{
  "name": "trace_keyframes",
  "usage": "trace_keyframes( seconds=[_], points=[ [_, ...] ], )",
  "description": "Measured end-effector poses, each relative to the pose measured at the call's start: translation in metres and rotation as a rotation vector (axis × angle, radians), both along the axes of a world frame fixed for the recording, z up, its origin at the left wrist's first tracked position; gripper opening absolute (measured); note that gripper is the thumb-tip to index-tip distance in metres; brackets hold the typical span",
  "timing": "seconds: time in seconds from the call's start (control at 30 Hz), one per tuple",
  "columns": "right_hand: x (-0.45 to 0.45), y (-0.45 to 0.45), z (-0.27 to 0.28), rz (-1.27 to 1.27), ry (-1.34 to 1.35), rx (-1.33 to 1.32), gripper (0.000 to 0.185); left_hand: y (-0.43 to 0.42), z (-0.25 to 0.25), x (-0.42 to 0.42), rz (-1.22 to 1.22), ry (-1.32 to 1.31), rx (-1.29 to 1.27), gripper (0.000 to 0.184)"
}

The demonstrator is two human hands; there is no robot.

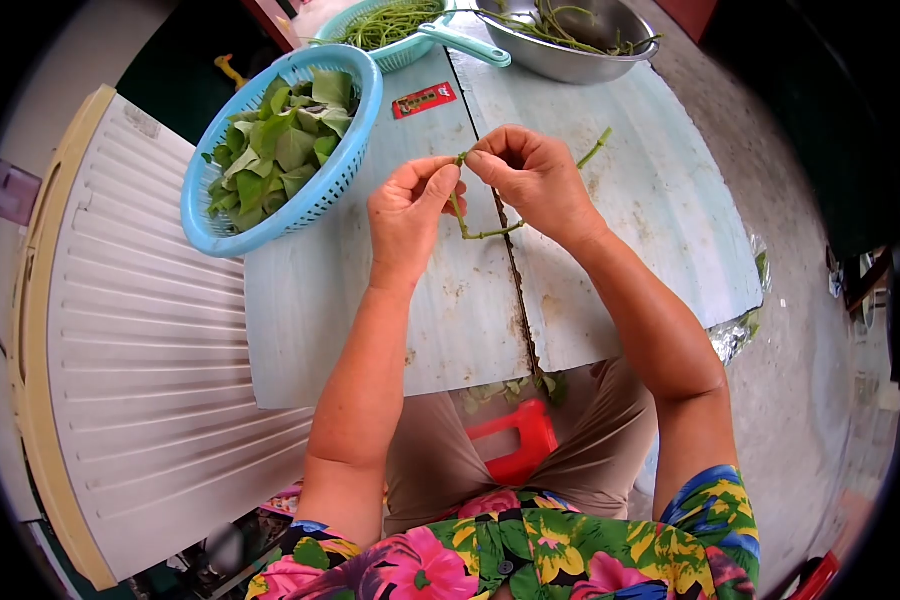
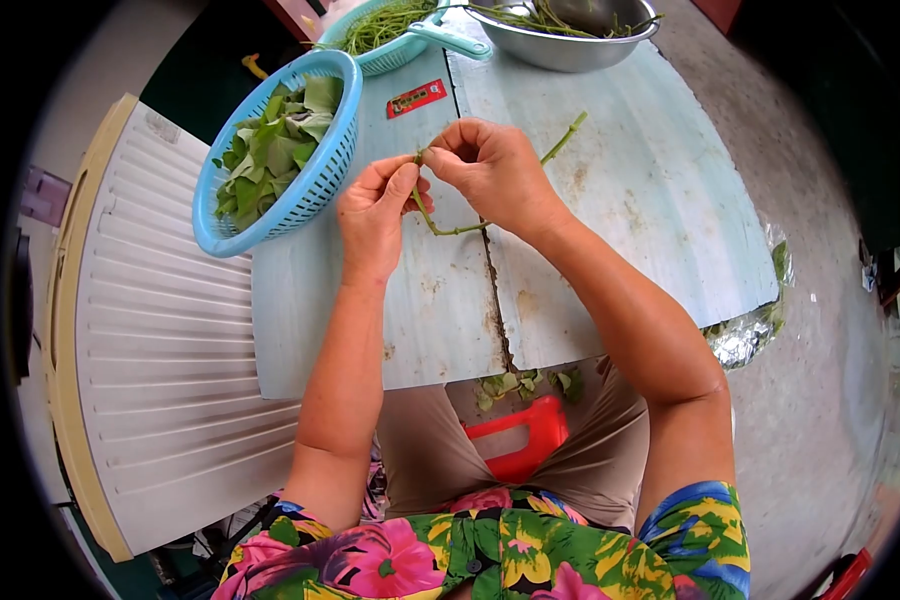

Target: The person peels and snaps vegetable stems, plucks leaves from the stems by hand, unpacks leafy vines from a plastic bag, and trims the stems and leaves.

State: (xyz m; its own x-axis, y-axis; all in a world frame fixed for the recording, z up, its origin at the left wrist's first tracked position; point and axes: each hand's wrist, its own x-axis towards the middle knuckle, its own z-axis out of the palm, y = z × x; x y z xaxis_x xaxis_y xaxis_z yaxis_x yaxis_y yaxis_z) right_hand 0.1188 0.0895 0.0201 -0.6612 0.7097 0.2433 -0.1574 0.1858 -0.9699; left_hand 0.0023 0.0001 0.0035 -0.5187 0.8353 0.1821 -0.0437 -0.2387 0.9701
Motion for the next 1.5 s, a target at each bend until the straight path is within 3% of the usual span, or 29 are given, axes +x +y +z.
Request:
trace_keyframes(
  seconds=[0.07,0.13,0.33,0.4,0.5,0.73,0.9,1.07,1.17,1.3,1.4,1.5],
  points=[
    [0.003,-0.002,0.007,0.028,0.022,-0.033,0.014,-0.001,-0.002,0.000,-0.018,-0.012,0.013,0.016],
    [0.004,-0.002,0.010,0.138,-0.015,-0.242,0.014,-0.001,0.003,-0.001,-0.039,-0.015,0.034,0.016],
    [0.019,-0.026,0.033,0.198,0.015,-0.299,0.018,-0.021,0.029,0.018,-0.114,-0.194,0.077,0.015],
    [0.030,-0.042,0.038,0.177,-0.006,-0.342,0.019,-0.032,0.032,0.031,-0.127,-0.384,0.164,0.015],
    [0.043,-0.069,0.041,0.141,-0.036,-0.330,0.017,-0.053,0.034,0.056,-0.145,-0.546,0.194,0.016],
    [0.072,-0.126,0.042,0.105,-0.017,-0.293,0.017,-0.106,0.034,0.092,-0.123,-0.516,0.213,0.017],
    [0.091,-0.162,0.018,0.034,-0.121,-0.206,0.018,-0.127,0.023,0.080,-0.040,-0.808,0.162,0.011],
    [0.118,-0.183,-0.002,0.041,-0.118,-0.299,0.016,-0.142,0.017,0.060,0.071,-0.810,0.148,0.014],
    [0.139,-0.186,-0.011,0.102,0.012,-0.540,0.014,-0.151,0.020,0.054,0.112,-0.830,0.185,0.014],
    [0.155,-0.183,-0.013,0.022,0.132,-0.613,0.019,-0.154,0.027,0.062,0.171,-0.794,0.158,0.014],
    [0.156,-0.177,-0.011,-0.003,0.035,-0.494,0.017,-0.151,0.029,0.075,0.142,-0.662,0.073,0.014],
    [0.146,-0.172,-0.009,0.009,0.006,-0.286,0.016,-0.147,0.028,0.087,0.021,-0.353,-0.008,0.016]
  ],
)
